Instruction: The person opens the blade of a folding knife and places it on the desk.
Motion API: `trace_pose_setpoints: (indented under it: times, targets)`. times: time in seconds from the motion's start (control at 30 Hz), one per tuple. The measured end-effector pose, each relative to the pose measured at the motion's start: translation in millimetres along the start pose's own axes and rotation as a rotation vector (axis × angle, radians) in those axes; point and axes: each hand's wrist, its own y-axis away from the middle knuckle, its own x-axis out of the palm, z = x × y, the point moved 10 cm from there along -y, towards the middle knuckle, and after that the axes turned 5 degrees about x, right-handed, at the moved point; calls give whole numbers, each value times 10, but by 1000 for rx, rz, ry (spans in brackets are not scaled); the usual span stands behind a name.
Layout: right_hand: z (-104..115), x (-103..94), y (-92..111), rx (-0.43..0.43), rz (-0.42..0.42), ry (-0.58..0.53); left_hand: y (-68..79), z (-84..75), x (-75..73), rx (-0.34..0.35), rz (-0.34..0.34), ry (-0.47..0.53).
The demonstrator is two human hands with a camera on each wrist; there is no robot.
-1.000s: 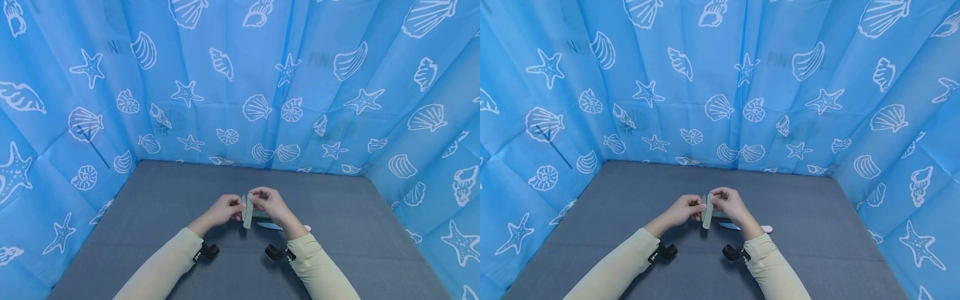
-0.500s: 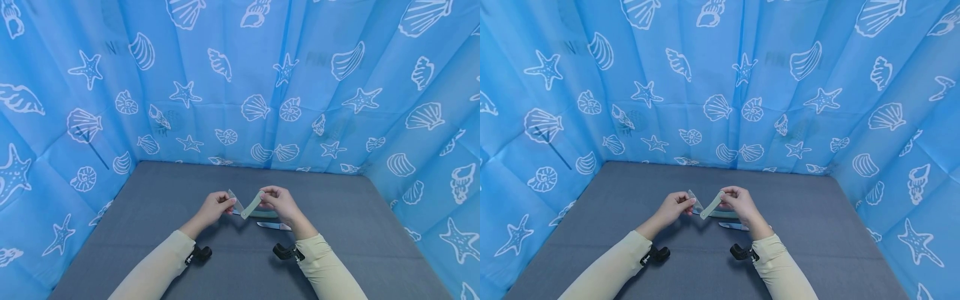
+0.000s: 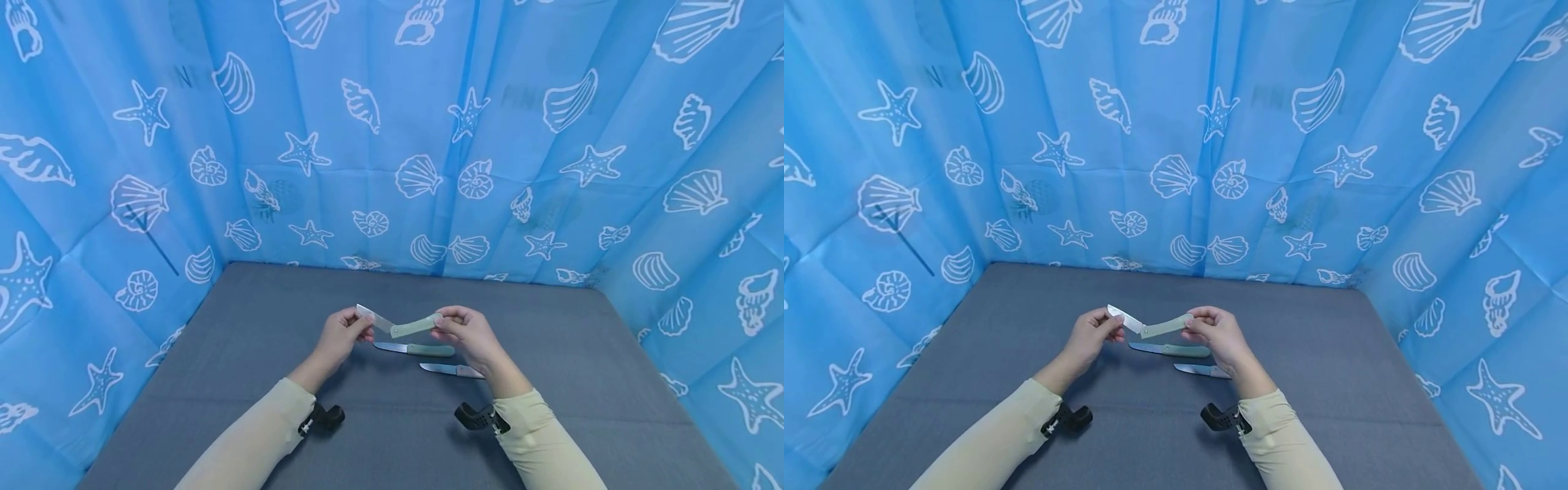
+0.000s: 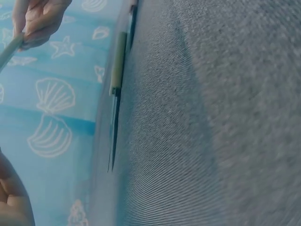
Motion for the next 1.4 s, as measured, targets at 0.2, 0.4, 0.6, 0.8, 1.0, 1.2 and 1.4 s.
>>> trace_pose_setpoints:
  times: [0.2, 0.4, 0.6, 0.8, 1.0, 1.2, 1.4]
  targets:
    - [-4, -35, 7, -7, -18, -45, 27, -39, -15, 49, -36, 17]
    - [-51, -60, -21, -8, -3, -48, 37, -41, 8, 0, -7, 21]
    - [-41, -65, -37, -5, 14, 23, 32, 33, 14, -120, 70, -38]
    - [-36, -8, -59, 13, 71, 108, 31, 94, 5, -186, 157, -76]
    - [-29, 0, -63, 25, 115, 148, 46, 63, -14, -206, 242, -82]
    - [-24, 4, -70, 47, 169, 254, 99, 76, 51, -225, 422, -123]
    - [-36, 10, -70, 37, 196, 297, 161, 63, 93, -239, 494, -170]
